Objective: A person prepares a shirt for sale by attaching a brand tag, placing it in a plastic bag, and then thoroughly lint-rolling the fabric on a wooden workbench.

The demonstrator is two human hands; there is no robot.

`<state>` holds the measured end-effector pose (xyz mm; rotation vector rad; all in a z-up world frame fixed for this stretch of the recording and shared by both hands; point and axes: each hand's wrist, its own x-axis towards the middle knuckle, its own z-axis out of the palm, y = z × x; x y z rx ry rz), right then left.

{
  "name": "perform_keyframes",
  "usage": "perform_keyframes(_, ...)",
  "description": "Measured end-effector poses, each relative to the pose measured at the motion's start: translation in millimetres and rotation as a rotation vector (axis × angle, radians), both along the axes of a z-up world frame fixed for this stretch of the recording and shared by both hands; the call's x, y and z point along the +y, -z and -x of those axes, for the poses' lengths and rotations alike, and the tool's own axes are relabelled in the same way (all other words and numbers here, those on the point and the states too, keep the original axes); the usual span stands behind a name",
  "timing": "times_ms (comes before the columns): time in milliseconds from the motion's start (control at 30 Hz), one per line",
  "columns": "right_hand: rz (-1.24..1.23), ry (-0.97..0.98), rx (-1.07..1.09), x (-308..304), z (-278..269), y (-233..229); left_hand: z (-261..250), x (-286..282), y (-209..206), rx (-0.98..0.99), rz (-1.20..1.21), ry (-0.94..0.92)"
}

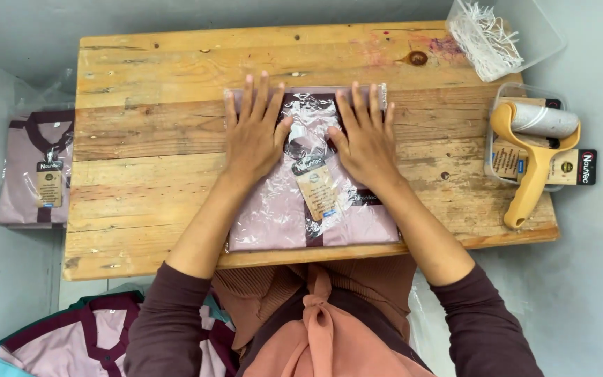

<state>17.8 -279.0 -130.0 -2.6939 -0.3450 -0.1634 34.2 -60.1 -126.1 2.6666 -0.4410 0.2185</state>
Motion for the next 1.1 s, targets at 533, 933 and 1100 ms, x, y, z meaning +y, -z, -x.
perform_keyframes(533, 0.156, -0.008, 0.13, -18, -11, 5, 4, 41, 23, 0.114, 0.095, 0.091)
perform_keyframes(933, 0.101, -0.088, 0.024, -116, -109, 35, 192, 54, 41, 0.055, 0.067, -0.456)
perform_keyframes(1100, -0.358, -0.019, 0.388, -60, -84, 1, 183, 91, 6, 0.294, 0.397, -0.539)
